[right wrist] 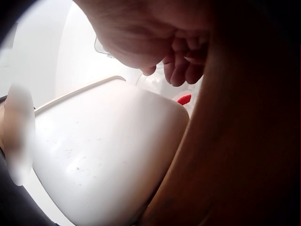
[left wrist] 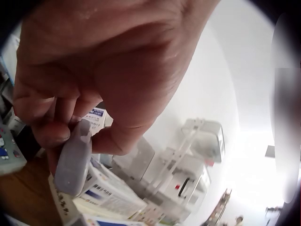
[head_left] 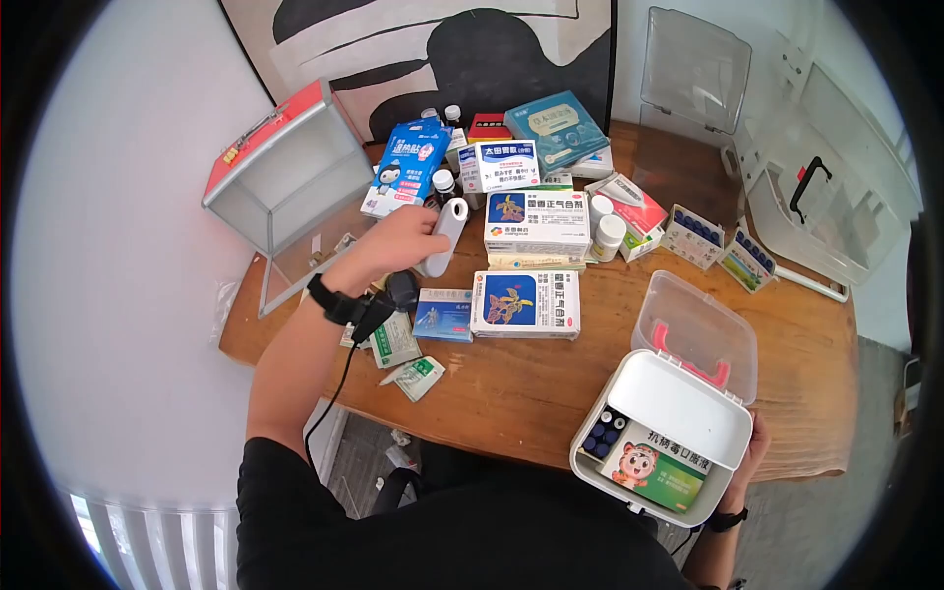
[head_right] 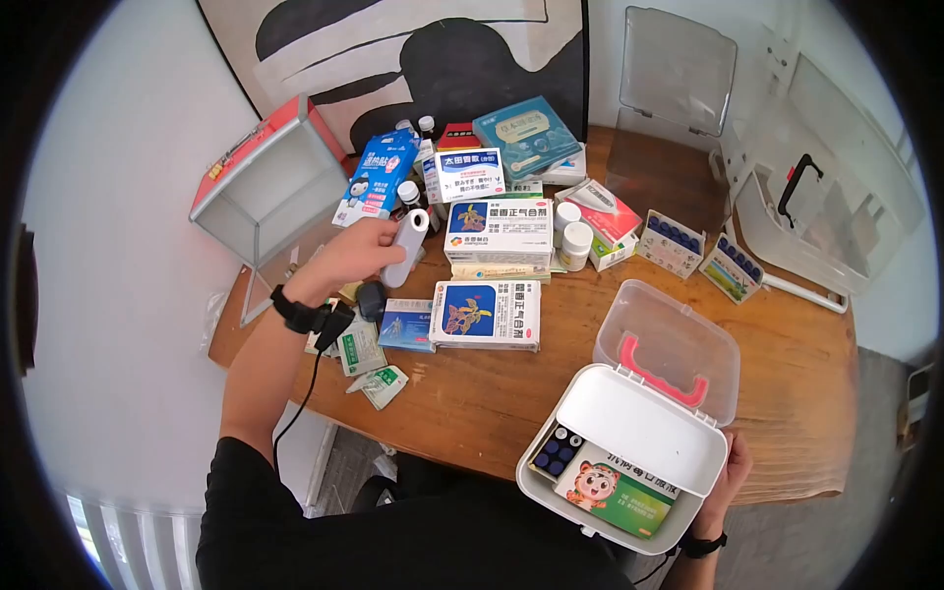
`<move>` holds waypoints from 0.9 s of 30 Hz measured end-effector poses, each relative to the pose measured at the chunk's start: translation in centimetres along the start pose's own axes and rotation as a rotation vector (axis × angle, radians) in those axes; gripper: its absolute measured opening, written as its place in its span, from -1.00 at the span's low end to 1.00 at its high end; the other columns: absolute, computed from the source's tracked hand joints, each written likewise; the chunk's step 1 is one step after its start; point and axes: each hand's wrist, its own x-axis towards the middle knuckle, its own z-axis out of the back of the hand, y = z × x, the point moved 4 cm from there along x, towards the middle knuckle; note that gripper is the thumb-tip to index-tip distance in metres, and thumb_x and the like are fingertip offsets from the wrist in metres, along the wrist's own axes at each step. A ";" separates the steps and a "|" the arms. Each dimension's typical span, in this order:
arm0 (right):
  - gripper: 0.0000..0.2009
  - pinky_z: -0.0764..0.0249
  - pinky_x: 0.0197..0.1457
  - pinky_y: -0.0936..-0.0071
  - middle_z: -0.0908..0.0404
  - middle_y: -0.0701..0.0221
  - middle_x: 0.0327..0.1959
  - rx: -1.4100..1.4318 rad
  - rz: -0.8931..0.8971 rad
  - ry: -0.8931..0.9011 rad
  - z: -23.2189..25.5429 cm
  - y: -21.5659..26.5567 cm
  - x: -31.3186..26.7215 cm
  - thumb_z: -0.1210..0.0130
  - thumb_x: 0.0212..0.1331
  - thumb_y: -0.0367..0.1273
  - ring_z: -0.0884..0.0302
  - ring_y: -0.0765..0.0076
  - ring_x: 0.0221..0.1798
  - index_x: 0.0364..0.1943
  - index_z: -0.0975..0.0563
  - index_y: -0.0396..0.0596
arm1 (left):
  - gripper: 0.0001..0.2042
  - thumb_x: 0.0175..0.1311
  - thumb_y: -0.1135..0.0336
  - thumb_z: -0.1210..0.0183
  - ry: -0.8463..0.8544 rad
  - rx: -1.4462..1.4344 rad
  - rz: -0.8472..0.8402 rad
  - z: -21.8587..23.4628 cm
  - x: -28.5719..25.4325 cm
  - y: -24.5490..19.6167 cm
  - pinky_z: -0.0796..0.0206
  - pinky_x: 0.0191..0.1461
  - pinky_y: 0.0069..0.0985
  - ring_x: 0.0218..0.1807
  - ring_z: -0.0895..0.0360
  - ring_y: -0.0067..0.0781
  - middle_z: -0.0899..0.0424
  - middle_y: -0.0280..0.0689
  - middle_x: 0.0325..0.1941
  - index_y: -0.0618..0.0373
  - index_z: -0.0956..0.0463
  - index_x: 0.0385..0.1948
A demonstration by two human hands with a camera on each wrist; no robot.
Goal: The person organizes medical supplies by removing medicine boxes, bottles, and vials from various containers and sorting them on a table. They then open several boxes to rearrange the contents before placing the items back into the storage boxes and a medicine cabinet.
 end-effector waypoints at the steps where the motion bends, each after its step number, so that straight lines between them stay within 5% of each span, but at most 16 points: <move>1: -0.67 -0.27 -0.33 0.65 -0.42 0.68 -0.47 0.006 -0.004 -0.002 0.0 0.0 0.0 -0.08 0.56 -0.53 -0.25 0.78 -0.38 -0.47 -0.35 -0.03 | -0.64 0.44 0.49 -0.09 0.057 -0.245 0.027 0.0 -2.0 -1.8 -0.63 -0.02 -0.33 -0.02 -0.80 -0.38 -0.87 -0.15 -0.01 0.36 -0.59 0.22; 7: -0.65 -0.27 -0.33 0.65 -0.42 0.67 -0.47 0.000 -0.025 -0.004 -0.1 0.4 -0.2 -0.07 0.62 -0.46 -0.25 0.78 -0.38 -0.47 -0.36 -0.06 | -0.59 0.58 0.40 -0.15 0.253 -0.470 -0.152 0.0 -6.3 -5.6 -0.49 0.37 -0.36 0.21 -0.73 -0.35 -0.83 -0.13 0.11 0.33 -0.46 0.39; 10: -0.64 -0.26 -0.34 0.64 -0.42 0.68 -0.47 -0.018 -0.007 -0.038 -0.1 0.3 -0.2 -0.06 0.65 -0.44 -0.24 0.78 -0.37 -0.47 -0.36 -0.06 | -0.56 0.60 0.34 -0.24 0.363 -0.537 -0.220 -1.3 -7.0 -8.2 -0.50 0.38 -0.37 0.20 -0.72 -0.41 -0.79 -0.16 0.19 0.28 -0.46 0.41; 16: -0.68 -0.23 -0.35 0.62 -0.40 0.68 -0.47 -0.053 -0.021 0.017 0.4 0.4 -0.1 -0.04 0.65 -0.44 -0.23 0.77 -0.36 -0.43 -0.45 -0.13 | -0.61 0.42 0.42 -0.43 0.580 -0.441 -0.381 -7.2 -6.6 -17.1 -0.52 0.28 -0.46 0.13 -0.72 -0.52 -0.81 -0.29 0.09 0.24 -0.60 0.23; 18: -0.71 -0.32 -0.33 0.63 -0.46 0.67 -0.46 -0.033 -0.011 -0.001 0.5 0.1 -0.2 -0.06 0.65 -0.45 -0.31 0.77 -0.34 -0.39 -0.50 -0.15 | -0.62 0.35 0.44 -0.45 0.614 -0.128 -0.531 -9.7 -6.6 -20.6 -0.54 0.20 -0.45 0.06 -0.74 -0.51 -0.82 -0.33 0.04 0.18 -0.63 0.17; 24: -0.70 -0.33 -0.32 0.65 -0.49 0.65 -0.45 -0.026 -0.056 -0.034 1.0 -0.4 -0.7 -0.06 0.65 -0.43 -0.35 0.78 -0.34 -0.38 -0.51 -0.17 | -0.76 0.31 0.34 -0.44 0.722 0.027 -0.825 -16.2 -5.9 -24.6 -0.59 -0.04 -0.34 -0.15 -0.81 -0.27 -0.85 -0.15 -0.18 0.23 -0.72 -0.07; 27: -0.71 -0.34 -0.32 0.65 -0.51 0.64 -0.45 -0.046 -0.026 -0.033 1.0 -0.4 -0.6 -0.07 0.66 -0.42 -0.38 0.78 -0.35 -0.37 -0.52 -0.17 | -0.78 0.27 0.32 -0.45 0.562 0.308 -0.933 -16.9 -7.1 -25.2 -0.57 0.00 -0.23 -0.14 -0.78 -0.05 -0.81 -0.05 -0.18 0.25 -0.74 -0.16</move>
